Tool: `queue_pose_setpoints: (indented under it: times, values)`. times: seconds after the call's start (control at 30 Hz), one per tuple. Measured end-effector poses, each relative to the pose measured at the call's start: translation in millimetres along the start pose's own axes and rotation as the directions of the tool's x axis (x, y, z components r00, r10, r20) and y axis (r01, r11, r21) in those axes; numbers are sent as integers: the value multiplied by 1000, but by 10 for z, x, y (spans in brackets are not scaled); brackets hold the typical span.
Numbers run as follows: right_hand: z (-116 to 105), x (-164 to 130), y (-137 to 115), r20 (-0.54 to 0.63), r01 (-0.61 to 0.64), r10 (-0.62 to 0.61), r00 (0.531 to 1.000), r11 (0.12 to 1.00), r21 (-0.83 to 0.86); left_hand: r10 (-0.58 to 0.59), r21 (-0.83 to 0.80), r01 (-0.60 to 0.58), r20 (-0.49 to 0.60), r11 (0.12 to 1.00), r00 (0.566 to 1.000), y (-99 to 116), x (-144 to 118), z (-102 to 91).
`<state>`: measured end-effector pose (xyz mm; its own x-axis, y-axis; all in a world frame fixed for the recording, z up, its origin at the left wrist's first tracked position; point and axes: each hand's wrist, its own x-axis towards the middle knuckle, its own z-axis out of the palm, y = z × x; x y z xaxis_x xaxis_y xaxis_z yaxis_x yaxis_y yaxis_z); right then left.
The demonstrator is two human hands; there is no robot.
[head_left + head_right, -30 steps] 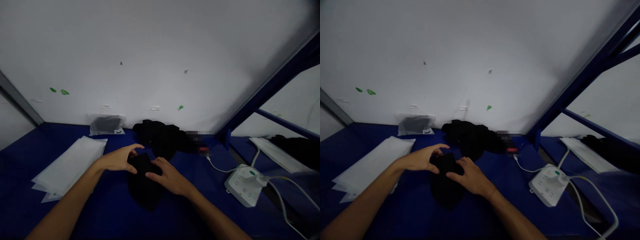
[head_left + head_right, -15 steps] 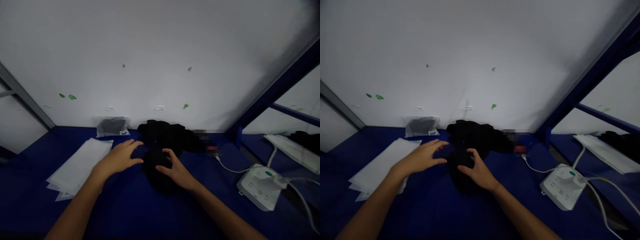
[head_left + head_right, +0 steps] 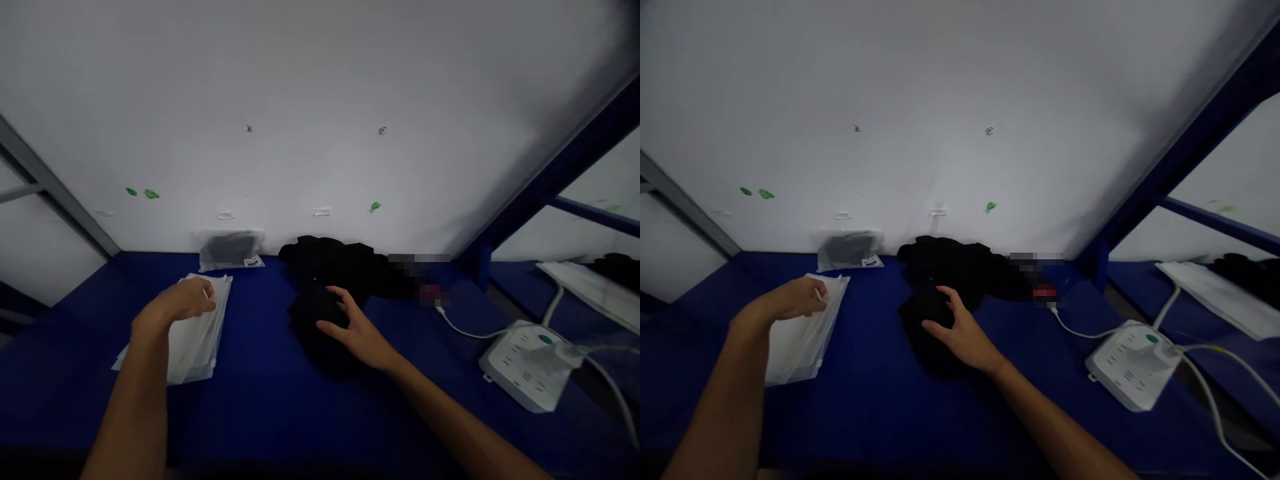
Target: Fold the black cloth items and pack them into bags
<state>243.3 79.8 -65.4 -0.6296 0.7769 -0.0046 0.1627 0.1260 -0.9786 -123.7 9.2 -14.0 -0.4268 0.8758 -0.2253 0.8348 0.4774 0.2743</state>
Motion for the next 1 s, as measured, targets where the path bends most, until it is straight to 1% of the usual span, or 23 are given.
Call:
queue_pose_setpoints:
  times: [0.07, 0.13, 0.17, 0.2, 0.23, 0.3, 0.37, 0.43, 0.47, 0.53, 0.6, 0.67, 0.73, 0.77, 0.8, 0.83, 0.87, 0.93, 0.97, 1.0]
  values:
    - [3, 0, -6, 12, -8, 8, 1000, 1000, 2, 92, -22, -91, 11, 996, 996, 166, -99, -35]
    - [-3, 4, -8, 24, -9, 9, 1000, 1000, 25, 211, -58, -212, -14, 976, 977, 373, -228, -38]
    - [-15, 6, -9, 34, -10, 9, 999, 999, 41, 283, -84, -286, -42, 955, 958, 485, -292, -18]
    - [-36, 7, -12, 49, -14, 11, 999, 998, 58, 384, -126, -388, -53, 913, 922, 599, -350, 18]
    - [-67, 5, -17, 70, -21, 16, 997, 997, 69, 439, -156, -443, -57, 883, 897, 709, -398, 67]
    - [-158, -12, -40, 141, -41, 29, 990, 996, 81, 503, -192, -503, -53, 843, 863, 906, -461, 196]
    - [-264, -45, -75, 265, -85, 55, 963, 991, 105, 554, -178, -558, -76, 811, 829, 1058, -489, 339]
    - [-346, -85, -114, 403, -159, 84, 912, 975, 157, 601, -197, -605, -85, 771, 794, 1166, -501, 473]
    - [-368, -105, -131, 457, -198, 90, 885, 961, 194, 623, -233, -621, -75, 748, 778, 1208, -506, 533]
    - [-371, -134, -155, 515, -251, 80, 854, 929, 273, 655, -333, -629, -44, 702, 754, 1279, -521, 632]
    - [-344, -145, -164, 537, -284, 71, 841, 902, 326, 678, -422, -626, -35, 656, 734, 1332, -542, 690]
    - [-322, -142, -160, 549, -326, 96, 830, 883, 338, 680, -500, -614, -65, 611, 730, 1363, -564, 699]
    - [-322, -128, -151, 522, -359, 144, 841, 870, 339, 657, -555, -596, -115, 580, 745, 1372, -583, 672]
    - [-327, -118, -146, 493, -370, 172, 853, 866, 337, 646, -558, -597, -138, 576, 751, 1370, -590, 658]
    - [-329, -106, -141, 457, -378, 203, 866, 864, 332, 644, -538, -615, -164, 577, 747, 1366, -597, 651]
    - [-326, -93, -137, 418, -377, 227, 880, 868, 323, 663, -485, -655, -189, 579, 725, 1363, -605, 657]
    - [-315, -77, -133, 381, -366, 238, 893, 878, 309, 700, -403, -713, -211, 574, 682, 1363, -613, 678]
    - [-266, -42, -120, 307, -291, 203, 930, 916, 276, 796, -189, -827, -227, 529, 561, 1376, -636, 760]
    - [-233, -25, -109, 271, -225, 152, 950, 938, 263, 839, -89, -866, -215, 493, 499, 1389, -651, 812]
    - [-198, -10, -96, 242, -148, 86, 967, 956, 252, 872, -12, -890, -196, 455, 449, 1405, -668, 861]
